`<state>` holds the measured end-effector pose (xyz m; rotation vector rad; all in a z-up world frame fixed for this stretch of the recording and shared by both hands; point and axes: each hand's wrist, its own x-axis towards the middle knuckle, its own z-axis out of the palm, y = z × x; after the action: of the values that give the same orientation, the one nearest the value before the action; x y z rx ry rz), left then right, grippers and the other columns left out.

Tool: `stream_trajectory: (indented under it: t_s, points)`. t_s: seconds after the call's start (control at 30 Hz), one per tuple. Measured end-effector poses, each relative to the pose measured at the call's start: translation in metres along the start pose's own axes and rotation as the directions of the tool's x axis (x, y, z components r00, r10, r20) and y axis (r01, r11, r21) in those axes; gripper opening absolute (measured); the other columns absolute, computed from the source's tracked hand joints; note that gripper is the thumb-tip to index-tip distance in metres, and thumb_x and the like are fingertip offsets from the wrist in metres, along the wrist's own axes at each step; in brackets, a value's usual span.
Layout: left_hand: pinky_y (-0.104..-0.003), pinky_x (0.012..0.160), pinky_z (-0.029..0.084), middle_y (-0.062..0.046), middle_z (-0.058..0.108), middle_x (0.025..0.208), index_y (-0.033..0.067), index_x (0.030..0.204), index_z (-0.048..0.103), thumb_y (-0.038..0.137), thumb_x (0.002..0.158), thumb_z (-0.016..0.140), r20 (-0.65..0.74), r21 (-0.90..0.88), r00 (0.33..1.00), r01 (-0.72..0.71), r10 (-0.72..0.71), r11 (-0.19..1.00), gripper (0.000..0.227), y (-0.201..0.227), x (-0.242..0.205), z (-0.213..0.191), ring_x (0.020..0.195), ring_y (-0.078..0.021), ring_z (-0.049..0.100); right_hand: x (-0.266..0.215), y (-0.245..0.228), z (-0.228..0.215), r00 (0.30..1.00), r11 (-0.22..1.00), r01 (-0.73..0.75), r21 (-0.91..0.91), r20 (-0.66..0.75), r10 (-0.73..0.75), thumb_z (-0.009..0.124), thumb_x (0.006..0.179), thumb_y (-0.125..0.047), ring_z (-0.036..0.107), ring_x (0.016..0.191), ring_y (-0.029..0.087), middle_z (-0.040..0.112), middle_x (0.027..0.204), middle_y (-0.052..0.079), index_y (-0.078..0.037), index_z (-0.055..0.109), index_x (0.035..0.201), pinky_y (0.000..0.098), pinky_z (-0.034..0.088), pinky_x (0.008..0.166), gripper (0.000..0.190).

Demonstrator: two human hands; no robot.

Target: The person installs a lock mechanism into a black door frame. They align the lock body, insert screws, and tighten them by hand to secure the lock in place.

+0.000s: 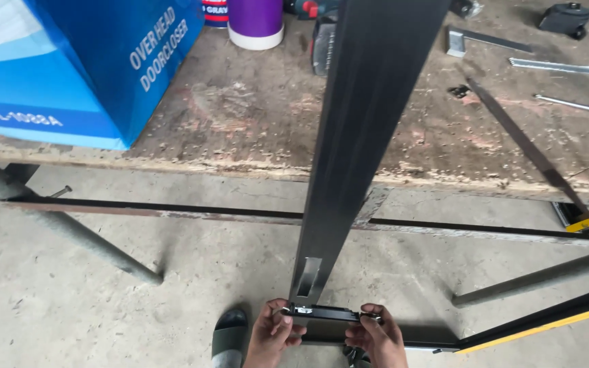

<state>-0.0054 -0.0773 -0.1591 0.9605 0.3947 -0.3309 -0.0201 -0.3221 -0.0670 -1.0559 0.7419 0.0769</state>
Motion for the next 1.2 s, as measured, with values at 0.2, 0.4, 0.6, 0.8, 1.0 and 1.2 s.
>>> stream_trajectory:
  t_s: [0.2, 0.4, 0.6, 0.8, 1.0, 1.2]
  points:
    - [-0.039, 0.063, 0.061, -0.001, 0.049, 0.07, 0.0097, 0.123, 0.061, 0.013, 0.091, 0.075, 0.001, -0.067, 0.993, -0.115, 0.116, 0.991, 0.035, 0.023, -0.024, 0.015, 0.087, -0.0316, 0.082, 0.001, 0.015, -0.005, 0.987, 0.994, 0.11, -0.017, 0.119, -0.107, 0.063, 0.095, -0.003, 0.073, 0.072, 0.042, 0.068, 0.07, 0.029, 0.0, 0.059, 0.12, 0.0508, 0.061, 0.066, 0.025]
    - [-0.033, 0.058, 0.062, -0.003, 0.058, 0.07, 0.0072, 0.122, 0.062, 0.017, 0.088, 0.078, -0.016, 0.041, 0.971, -0.238, 0.239, 0.97, 0.038, 0.026, -0.024, 0.014, 0.082, -0.0282, 0.083, -0.011, 0.007, 0.006, 0.984, 0.986, 0.146, -0.077, 0.116, -0.137, 0.066, 0.093, -0.014, 0.074, 0.071, 0.043, 0.073, 0.082, 0.034, 0.002, 0.059, 0.122, 0.0517, 0.061, 0.069, 0.034]
    - [-0.028, 0.063, 0.061, -0.006, 0.074, 0.076, 0.0061, 0.117, 0.065, 0.016, 0.093, 0.072, -0.009, 0.255, 0.913, -0.393, 0.409, 0.883, 0.028, 0.04, -0.034, 0.022, 0.077, -0.0219, 0.082, 0.0, 0.014, -0.008, 0.962, 0.971, 0.209, -0.115, 0.203, -0.183, 0.065, 0.092, -0.02, 0.076, 0.071, 0.043, 0.078, 0.096, 0.036, 0.004, 0.058, 0.124, 0.0509, 0.062, 0.068, 0.041]
    - [-0.022, 0.072, 0.059, -0.005, 0.078, 0.091, 0.007, 0.119, 0.072, 0.01, 0.093, 0.07, -0.016, 0.441, 0.842, -0.478, 0.539, 0.76, 0.026, 0.054, -0.039, 0.023, 0.078, -0.0094, 0.069, -0.003, 0.013, -0.013, 0.897, 0.909, 0.362, -0.208, 0.342, -0.279, 0.057, 0.096, -0.025, 0.081, 0.072, 0.035, 0.082, 0.101, 0.029, 0.003, 0.059, 0.128, 0.042, 0.066, 0.064, 0.042]
    - [-0.022, 0.062, 0.057, -0.001, 0.079, 0.091, 0.0117, 0.114, 0.075, 0.019, 0.093, 0.069, 0.087, 0.636, 0.791, -0.512, 0.606, 0.577, 0.023, 0.073, -0.055, 0.028, 0.068, -0.0078, 0.064, -0.014, -0.002, -0.015, 0.883, 0.894, 0.378, -0.243, 0.386, -0.268, 0.058, 0.096, -0.026, 0.083, 0.081, 0.032, 0.083, 0.095, 0.026, -0.001, 0.062, 0.129, 0.0397, 0.067, 0.073, 0.041]
    - [-0.024, 0.076, 0.066, -0.004, 0.082, 0.103, 0.0105, 0.105, 0.079, 0.015, 0.087, 0.077, 0.105, 0.616, 0.769, -0.548, 0.631, 0.566, 0.019, 0.088, -0.064, 0.031, 0.086, -0.0136, 0.079, -0.015, -0.003, -0.014, 0.857, 0.904, 0.408, -0.13, 0.395, -0.33, 0.063, 0.096, -0.021, 0.082, 0.079, 0.035, 0.082, 0.091, 0.024, -0.004, 0.061, 0.122, 0.0418, 0.066, 0.073, 0.032]
